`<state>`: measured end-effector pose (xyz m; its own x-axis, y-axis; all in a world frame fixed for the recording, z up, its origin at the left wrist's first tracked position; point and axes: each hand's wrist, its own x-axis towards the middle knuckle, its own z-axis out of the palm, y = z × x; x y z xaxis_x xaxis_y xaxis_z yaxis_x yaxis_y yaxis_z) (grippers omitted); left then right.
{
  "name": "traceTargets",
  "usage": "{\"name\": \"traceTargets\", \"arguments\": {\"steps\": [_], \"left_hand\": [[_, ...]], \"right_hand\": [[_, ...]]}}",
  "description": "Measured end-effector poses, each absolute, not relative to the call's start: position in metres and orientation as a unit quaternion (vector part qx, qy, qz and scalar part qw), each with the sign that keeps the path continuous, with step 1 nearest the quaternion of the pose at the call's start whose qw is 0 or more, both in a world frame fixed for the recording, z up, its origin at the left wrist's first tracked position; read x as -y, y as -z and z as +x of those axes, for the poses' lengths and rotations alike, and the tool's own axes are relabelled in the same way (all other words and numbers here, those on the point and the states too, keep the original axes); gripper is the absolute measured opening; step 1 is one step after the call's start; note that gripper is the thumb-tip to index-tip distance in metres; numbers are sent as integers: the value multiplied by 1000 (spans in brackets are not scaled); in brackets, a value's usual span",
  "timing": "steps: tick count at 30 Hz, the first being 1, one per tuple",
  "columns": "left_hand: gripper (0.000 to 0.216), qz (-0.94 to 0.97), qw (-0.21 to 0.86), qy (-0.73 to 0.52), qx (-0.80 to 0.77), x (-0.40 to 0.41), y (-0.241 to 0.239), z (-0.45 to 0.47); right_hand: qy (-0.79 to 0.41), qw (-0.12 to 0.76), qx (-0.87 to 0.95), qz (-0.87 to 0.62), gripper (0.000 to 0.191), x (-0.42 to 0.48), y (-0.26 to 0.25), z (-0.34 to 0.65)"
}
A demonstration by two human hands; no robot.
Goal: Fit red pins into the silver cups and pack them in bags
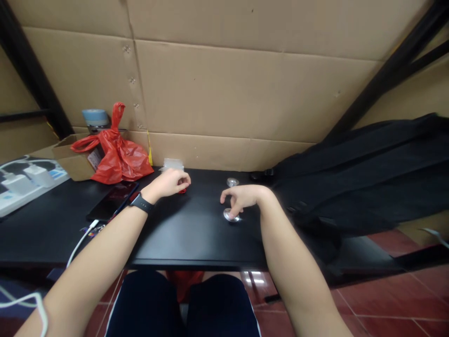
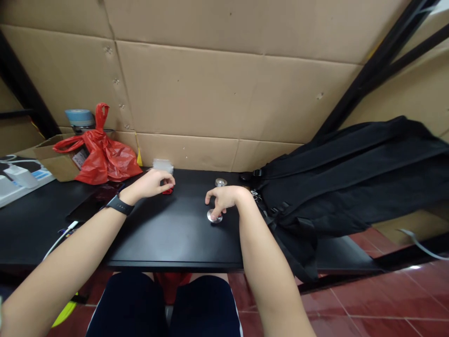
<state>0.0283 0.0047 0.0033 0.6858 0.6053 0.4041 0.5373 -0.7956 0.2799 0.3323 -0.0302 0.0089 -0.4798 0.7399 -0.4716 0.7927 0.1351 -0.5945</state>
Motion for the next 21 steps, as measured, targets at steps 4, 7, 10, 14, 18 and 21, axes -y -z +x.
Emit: {"name": "traceTargets", "arguments": {"steps": [4, 7, 10, 14, 18, 21], "left_hand": [[14, 924, 63, -224, -304, -1, -4, 34], [13, 927, 70, -218, -297, 1, -3, 38], [14, 925, 105, -221, -289, 6, -3, 44], [22, 897, 139, -294, -300, 13, -2, 52], [19, 871, 116, -354, -320, 16, -3, 55], [17, 878, 109, -353, -304, 19, -4, 56]], "right_hand": [[391, 43, -761, 516, 48, 36, -15, 326], [393, -85, -803, 440, 30, 35, -17, 312], [395, -264, -798, 371, 27, 33, -14, 294], [425, -386, -752, 323, 33, 32, -5, 274], [434, -440, -722, 310, 41, 31, 4, 263], [427, -449, -720, 314, 56, 32, 6, 260]]}}
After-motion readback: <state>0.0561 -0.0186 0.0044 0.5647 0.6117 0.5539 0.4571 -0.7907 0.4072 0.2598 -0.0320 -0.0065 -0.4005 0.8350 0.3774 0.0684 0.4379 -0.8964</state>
